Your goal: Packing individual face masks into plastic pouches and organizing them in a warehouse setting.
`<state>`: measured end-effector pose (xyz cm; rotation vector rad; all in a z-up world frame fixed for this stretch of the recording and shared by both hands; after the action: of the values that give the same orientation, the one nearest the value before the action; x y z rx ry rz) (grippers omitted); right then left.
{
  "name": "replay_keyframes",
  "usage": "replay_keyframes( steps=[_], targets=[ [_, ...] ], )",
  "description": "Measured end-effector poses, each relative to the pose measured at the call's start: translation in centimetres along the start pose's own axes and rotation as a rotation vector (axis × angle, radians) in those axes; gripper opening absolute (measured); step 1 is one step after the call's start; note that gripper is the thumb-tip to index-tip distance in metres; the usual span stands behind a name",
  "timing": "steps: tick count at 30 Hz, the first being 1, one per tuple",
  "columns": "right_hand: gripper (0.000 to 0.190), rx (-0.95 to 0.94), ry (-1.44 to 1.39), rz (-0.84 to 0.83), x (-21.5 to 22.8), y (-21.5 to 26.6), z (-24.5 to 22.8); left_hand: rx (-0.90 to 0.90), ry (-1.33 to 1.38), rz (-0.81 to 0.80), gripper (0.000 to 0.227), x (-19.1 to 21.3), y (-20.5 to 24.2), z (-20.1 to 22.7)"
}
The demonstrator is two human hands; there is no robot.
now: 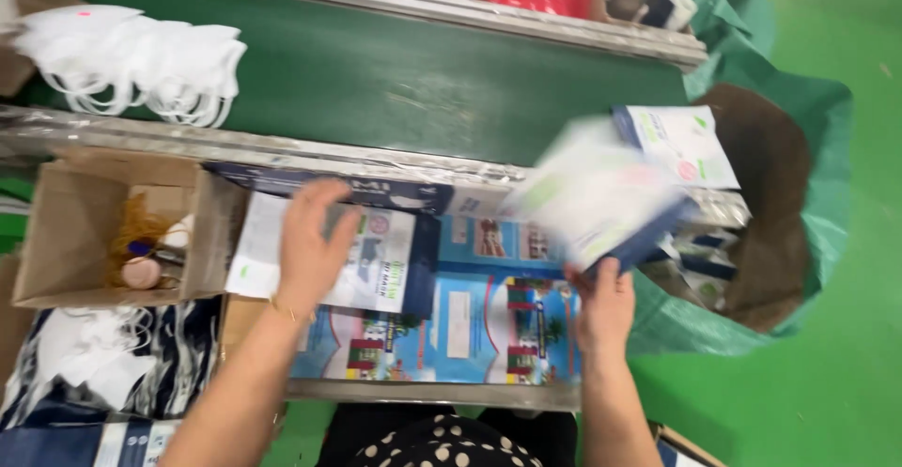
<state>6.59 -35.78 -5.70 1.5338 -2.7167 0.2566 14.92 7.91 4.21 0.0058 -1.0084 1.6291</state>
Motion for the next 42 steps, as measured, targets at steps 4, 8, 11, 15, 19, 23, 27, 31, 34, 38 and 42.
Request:
replay_keyframes(
  steps=[4, 8, 11, 15, 19, 23, 27, 31, 34, 38, 42],
  targets=[
    [0.025, -0.074, -0.069, -0.263, -3.0, 2.0, 4.5, -0.034, -0.322, 0.073, 0.044, 2.9, -6.0, -5.9],
    [0.017, 0.009, 0.355, -0.337, -7.4, 6.6, 6.2, 0.008, -0.560, 0.090, 0.072, 3.9, -11.9, -13.8],
    [0.014, 0.558, 0.588, -0.345, -10.0, 9.0, -0.8, 0.136, -0.817, 0.030, 0.095, 3.4, -14.0, -21.7],
    [0.013, 0.481, 0.506, -0.368, -9.7, 8.3, 0.4, 0.283, -0.916, -0.209, 0.065, -0.3, -14.5, -29.6],
    [0.013, 0.490, 0.526, -0.382, -10.0, 8.4, 0.3, 0.396, -0.629, -0.288, 0.036, 1.5, -14.2, -21.2],
    [0.012, 0.445, 0.494, -0.384, -9.6, 7.4, 2.7, 0.459, 0.260, -0.165, 0.029, 0.7, -11.0, -14.2],
    [0.042, -0.277, -0.082, -0.605, -11.6, 6.5, 7.2, 0.775, 1.147, -0.506, 0.044, -4.6, -2.2, -3.0],
    [0.087, -0.666, -1.052, -0.772, -16.1, 7.8, -3.2, 0.928, 1.291, -0.762, 0.045, -11.4, 7.8, -1.7],
    [0.087, -0.660, -0.940, -0.690, -16.1, 8.1, -2.6, 0.872, 1.124, -0.854, 0.041, -13.9, 11.5, -1.5],
    [0.074, -0.557, -0.544, -0.526, -13.5, 7.5, 0.1, 0.792, 0.966, -0.835, 0.037, -15.5, 13.1, -0.5],
    [0.049, -0.364, -0.234, -0.467, -10.9, 7.6, 1.4, 0.560, 0.708, -0.762, 0.057, -14.0, 11.6, 1.8]
  ],
)
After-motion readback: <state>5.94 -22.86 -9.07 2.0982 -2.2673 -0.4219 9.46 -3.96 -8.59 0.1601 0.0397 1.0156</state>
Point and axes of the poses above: each hand's wrist, its own y-axis away from the middle knuckle, its own x-axis out of the back of the hand, z = x × y, the point moved 10 cm from there along -y, towards the middle knuckle, and after that the axes turned 6 degrees about -y, right-handed, at the moved point
